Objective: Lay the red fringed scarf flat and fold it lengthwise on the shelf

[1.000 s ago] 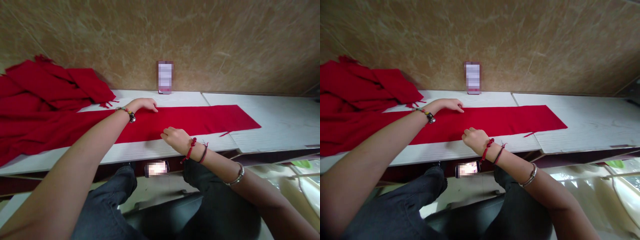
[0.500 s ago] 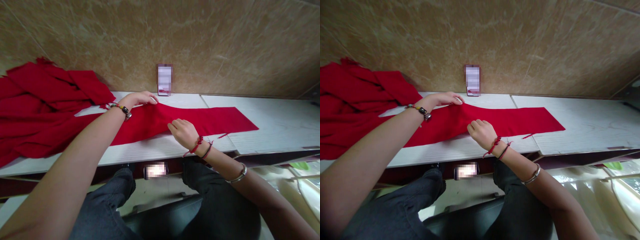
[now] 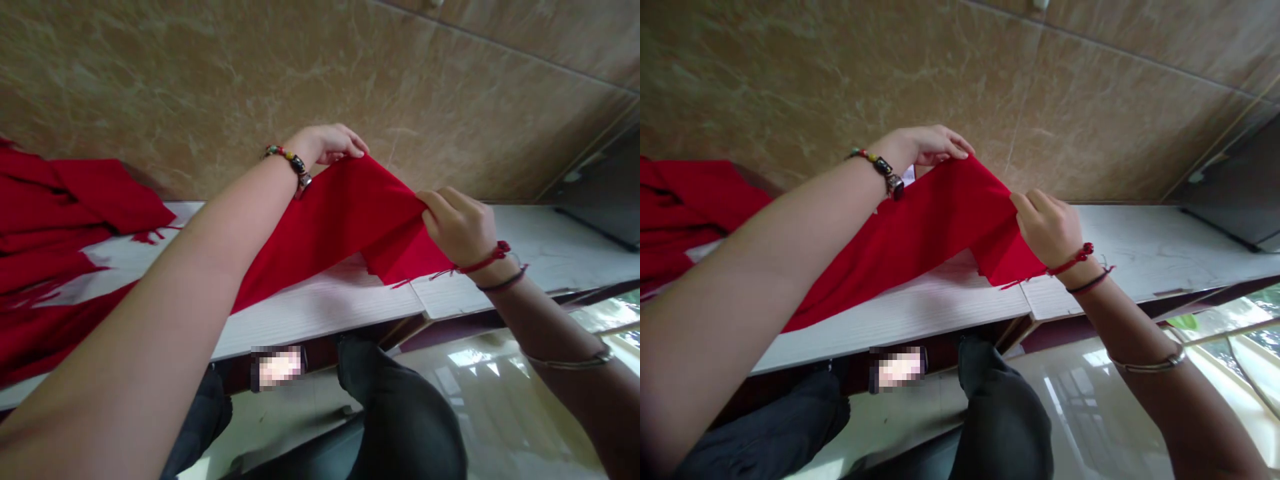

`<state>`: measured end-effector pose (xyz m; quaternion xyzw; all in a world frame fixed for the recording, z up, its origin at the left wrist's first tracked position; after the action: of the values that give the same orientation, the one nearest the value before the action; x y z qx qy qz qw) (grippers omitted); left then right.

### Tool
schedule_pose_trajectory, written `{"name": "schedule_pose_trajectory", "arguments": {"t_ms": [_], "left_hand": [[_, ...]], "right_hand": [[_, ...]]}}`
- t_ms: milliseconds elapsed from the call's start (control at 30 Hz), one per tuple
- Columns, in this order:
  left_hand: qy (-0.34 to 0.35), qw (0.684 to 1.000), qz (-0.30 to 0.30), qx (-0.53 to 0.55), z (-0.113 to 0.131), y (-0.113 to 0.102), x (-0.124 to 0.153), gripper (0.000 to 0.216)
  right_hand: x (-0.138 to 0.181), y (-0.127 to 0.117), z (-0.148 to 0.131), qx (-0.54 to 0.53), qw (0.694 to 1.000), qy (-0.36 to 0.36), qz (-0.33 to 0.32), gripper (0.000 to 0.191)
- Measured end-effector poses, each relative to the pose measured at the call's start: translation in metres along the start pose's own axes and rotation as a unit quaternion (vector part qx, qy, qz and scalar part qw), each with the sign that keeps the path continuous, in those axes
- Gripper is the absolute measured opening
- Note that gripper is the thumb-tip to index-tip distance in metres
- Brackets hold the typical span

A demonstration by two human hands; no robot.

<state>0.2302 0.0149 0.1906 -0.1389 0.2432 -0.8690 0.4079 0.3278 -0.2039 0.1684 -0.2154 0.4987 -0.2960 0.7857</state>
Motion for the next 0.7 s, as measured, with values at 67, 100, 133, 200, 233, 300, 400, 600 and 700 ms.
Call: {"name": "schedule_pose_trajectory", "arguments": {"t_ms": [67,100,133,200,233,300,400,600,700], "left_hand": [[0.012,1.000,-0.019,0.007,0.020,0.021,-0.014,0.032],[0.018,0.999,-0.035,0.011,0.028,0.032,-0.020,0.037],[0.025,0.998,-0.053,0.015,0.035,0.044,-0.026,0.042],[0.045,0.995,-0.087,0.013,0.047,0.065,-0.037,0.049],[0.060,0.994,-0.097,0.004,0.051,0.076,-0.043,0.052],[0.096,0.990,-0.105,-0.016,0.057,0.096,-0.056,0.055],[0.128,0.985,-0.113,-0.021,0.057,0.127,-0.076,0.058],[0.071,0.984,-0.157,0.038,0.029,0.188,-0.100,0.065],[0.061,0.987,-0.145,-0.023,0.008,0.209,-0.104,0.055]], "right_hand": [[0.008,-0.002,0.023,0.021,1.000,0.011,-0.013,0.024],[0.012,-0.003,0.035,0.031,0.999,0.020,-0.021,0.024],[0.016,-0.004,0.046,0.042,0.998,0.029,-0.028,0.026],[0.025,-0.004,0.066,0.063,0.996,0.042,-0.037,0.028],[0.030,-0.004,0.076,0.074,0.996,0.046,-0.038,0.029],[0.041,-0.001,0.094,0.091,0.994,0.054,-0.029,0.030],[0.061,0.012,0.116,0.098,0.992,0.072,-0.033,0.029],[0.112,0.073,0.133,0.078,0.984,0.085,-0.137,0.029],[0.134,0.099,0.127,0.062,0.979,0.079,-0.175,0.029]]}}
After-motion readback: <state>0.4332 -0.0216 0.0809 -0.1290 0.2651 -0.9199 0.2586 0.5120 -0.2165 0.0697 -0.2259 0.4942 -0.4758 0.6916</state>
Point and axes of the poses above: each hand's wrist, its own x-axis away from the middle knuckle, its own y-axis out of the palm, z = x × y, the point moved 6 cm from there along -x, towards the middle knuckle, and after that the axes turned 4 degrees about -y, right-handed, at the moved point
